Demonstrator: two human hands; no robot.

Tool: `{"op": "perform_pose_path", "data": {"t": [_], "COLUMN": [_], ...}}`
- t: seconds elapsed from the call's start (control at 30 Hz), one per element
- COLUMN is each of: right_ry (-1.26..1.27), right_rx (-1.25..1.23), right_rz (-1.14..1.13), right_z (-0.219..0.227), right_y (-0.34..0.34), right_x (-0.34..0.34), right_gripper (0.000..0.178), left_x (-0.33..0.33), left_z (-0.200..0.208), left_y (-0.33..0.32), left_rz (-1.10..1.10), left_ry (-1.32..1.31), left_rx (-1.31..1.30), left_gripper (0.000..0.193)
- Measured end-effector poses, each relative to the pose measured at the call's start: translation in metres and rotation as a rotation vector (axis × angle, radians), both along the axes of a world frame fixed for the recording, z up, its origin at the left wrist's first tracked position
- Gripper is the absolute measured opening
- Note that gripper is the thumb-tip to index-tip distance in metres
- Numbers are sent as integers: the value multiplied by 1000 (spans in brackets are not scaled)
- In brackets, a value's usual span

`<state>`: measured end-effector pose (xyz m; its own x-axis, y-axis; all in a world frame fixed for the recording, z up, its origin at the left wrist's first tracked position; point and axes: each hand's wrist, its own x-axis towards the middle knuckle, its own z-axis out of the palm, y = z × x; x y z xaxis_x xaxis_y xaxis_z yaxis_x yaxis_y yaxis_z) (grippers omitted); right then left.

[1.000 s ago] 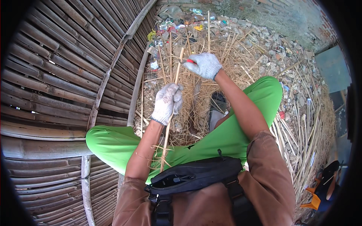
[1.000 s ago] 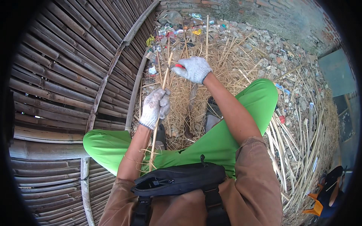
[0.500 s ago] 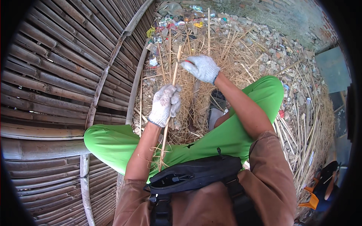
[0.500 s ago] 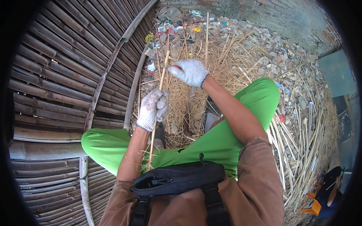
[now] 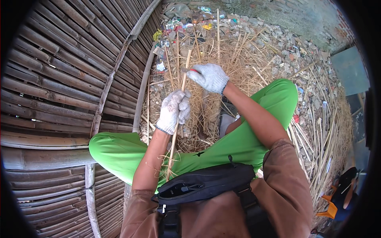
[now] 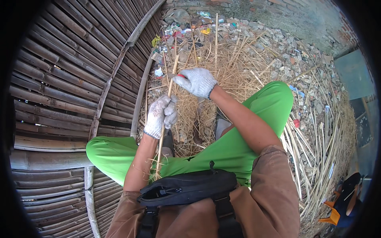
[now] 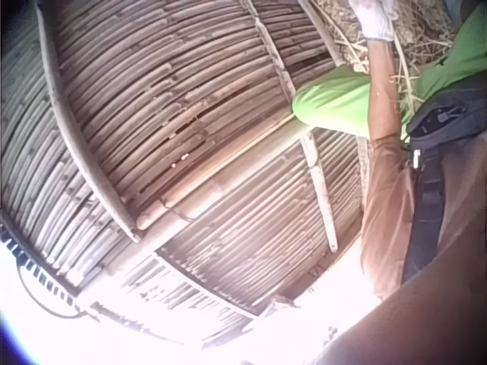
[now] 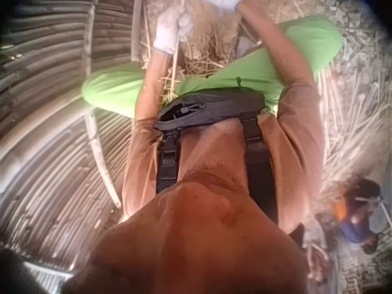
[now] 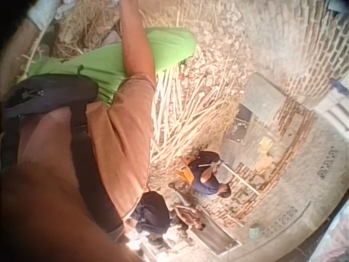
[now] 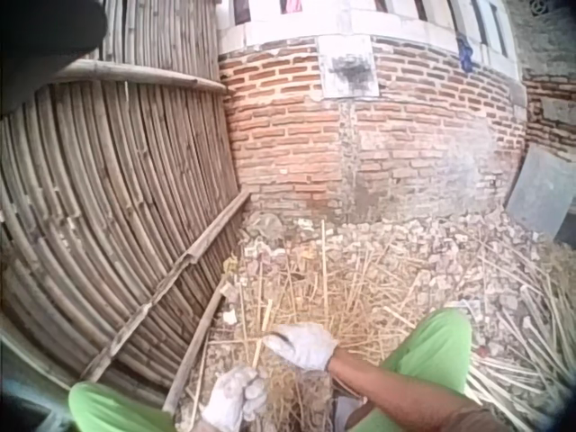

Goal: The person shaves thin strips from a long piece of wood using a knife while holding it by hand.

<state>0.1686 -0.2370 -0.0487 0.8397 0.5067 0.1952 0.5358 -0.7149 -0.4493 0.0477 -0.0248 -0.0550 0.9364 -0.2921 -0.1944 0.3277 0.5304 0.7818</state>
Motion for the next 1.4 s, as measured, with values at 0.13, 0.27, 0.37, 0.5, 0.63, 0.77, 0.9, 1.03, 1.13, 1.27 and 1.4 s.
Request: {"op": "perform_pose_path", "data": {"t": [0.13,0.27,0.37,0.5,0.63,0.77,0.9,1.03,1.13,1.27,1.4], "right_ry": [-56,-94,-110,-157,-145,-130,144,154,31,7,-31], "right_rx": [32,-2,-73,-49,-63,-78,114,138,172,237,160], "right_rz": [-12,-8,44,25,11,41,-593,-607,-316,-150,-50], "right_z": [6,4,4,-5,-13,-26,-47,-45,-37,-22,0], "right_y": [-1,-10,-19,-19,-22,-18,-112,-120,-69,-17,8], "right_x": [2,11,22,32,41,48,95,92,54,9,0], "right_gripper": [58,60,53,52,54,59,82,91,80,66,60], "left_x": [-2,-5,-7,-1,5,3,-32,-35,-28,-19,-16], "left_z": [-2,0,0,-2,-6,-6,33,4,3,-5,-9], "left_y": [0,-3,-5,-10,-11,-10,-8,49,41,29,25], "left_rz": [-13,-54,-27,-17,-71,-72,-135,2,-5,-34,-44], "left_ry": [-19,-2,30,76,130,145,-1,61,19,-13,-1], "left_rx": [14,-35,25,-121,-301,-362,-211,-320,-360,-217,-110], "left_gripper": [24,24,26,25,26,26,27,30,29,34,37]}}
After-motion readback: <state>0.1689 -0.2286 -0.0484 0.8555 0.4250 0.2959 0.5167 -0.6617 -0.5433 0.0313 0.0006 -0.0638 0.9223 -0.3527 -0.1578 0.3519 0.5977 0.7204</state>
